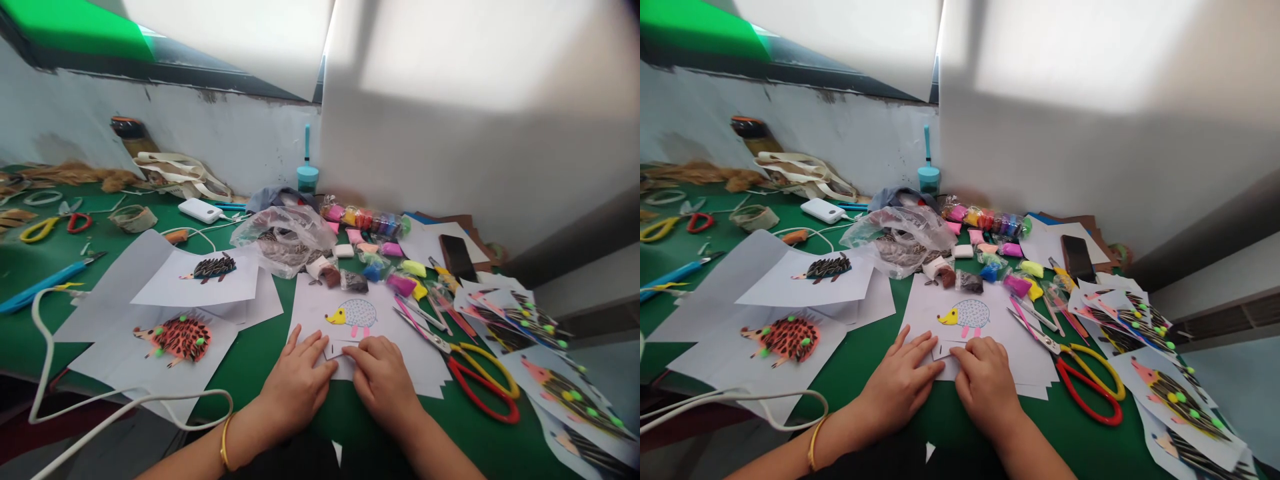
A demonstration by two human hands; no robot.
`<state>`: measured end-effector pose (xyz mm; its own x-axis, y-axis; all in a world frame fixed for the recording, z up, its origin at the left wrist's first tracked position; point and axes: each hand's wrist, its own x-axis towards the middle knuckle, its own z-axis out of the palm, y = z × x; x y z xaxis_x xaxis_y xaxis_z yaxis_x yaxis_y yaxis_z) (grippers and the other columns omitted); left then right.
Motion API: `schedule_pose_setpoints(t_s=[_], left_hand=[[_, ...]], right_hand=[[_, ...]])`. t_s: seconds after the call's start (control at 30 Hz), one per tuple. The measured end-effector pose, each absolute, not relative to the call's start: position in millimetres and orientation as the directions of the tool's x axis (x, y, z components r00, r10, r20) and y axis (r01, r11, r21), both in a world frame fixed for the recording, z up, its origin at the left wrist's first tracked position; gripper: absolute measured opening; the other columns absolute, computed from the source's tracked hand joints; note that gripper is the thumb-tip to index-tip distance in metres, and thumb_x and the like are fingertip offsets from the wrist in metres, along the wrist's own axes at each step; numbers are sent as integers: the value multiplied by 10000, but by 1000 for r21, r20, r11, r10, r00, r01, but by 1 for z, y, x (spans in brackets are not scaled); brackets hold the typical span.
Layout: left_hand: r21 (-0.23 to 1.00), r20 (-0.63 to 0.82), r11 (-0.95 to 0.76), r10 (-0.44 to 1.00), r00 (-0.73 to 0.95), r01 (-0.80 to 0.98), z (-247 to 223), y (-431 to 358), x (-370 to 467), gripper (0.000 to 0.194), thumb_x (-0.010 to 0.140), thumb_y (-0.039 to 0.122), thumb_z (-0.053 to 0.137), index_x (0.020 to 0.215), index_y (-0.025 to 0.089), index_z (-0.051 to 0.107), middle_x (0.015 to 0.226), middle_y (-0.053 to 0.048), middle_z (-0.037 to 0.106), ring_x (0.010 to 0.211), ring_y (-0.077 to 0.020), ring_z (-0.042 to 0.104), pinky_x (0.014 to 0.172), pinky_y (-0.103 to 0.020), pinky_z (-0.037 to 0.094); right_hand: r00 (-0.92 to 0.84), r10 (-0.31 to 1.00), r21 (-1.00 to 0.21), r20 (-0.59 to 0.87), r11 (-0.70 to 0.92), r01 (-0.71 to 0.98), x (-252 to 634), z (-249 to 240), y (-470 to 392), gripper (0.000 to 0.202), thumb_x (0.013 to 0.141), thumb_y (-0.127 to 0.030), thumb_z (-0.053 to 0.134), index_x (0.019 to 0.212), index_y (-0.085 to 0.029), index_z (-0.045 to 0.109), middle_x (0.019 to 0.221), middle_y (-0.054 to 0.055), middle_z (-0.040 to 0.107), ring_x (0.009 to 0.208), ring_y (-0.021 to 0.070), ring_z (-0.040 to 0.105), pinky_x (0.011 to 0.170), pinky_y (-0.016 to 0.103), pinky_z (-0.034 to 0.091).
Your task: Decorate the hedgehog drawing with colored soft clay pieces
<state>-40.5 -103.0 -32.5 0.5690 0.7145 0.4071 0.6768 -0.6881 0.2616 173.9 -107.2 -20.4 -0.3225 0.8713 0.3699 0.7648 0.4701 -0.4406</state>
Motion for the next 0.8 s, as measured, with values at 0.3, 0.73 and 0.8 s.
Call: schedule_pose_setpoints(t_s=[0.3,0.73,0.8], left_hand=[[265,410,-689,714,568,675,-32,-103,-40,250,882,223,577,1108,254,680,1315,-107,626,1274,-295,552,1145,-622,295],[284,420,-655,742,523,701,-25,-103,-35,186,931,179,492,1034,161,647,1256,-109,673,1296,-286,541,1173,-594,269],[291,421,-648,747,514,703,-27,-103,-35,186,929,180,498,1038,164,648,1262,-106,671,1300,-280,538,1181,-588,254]], right_hand=[[-399,863,-351,309,494,796,166,-21,-106,447,832,-111,507,1239,-245,634,1171,70,662,1070,240,554,939,412,386],[-407,845,-277,347,507,816,163,-23,-107,444,875,-191,565,1303,-302,609,1179,70,647,1099,253,534,952,419,346],[-406,837,-266,366,513,816,162,-23,-107,447,881,-220,583,1314,-329,600,1229,69,630,1158,267,508,974,432,332]])
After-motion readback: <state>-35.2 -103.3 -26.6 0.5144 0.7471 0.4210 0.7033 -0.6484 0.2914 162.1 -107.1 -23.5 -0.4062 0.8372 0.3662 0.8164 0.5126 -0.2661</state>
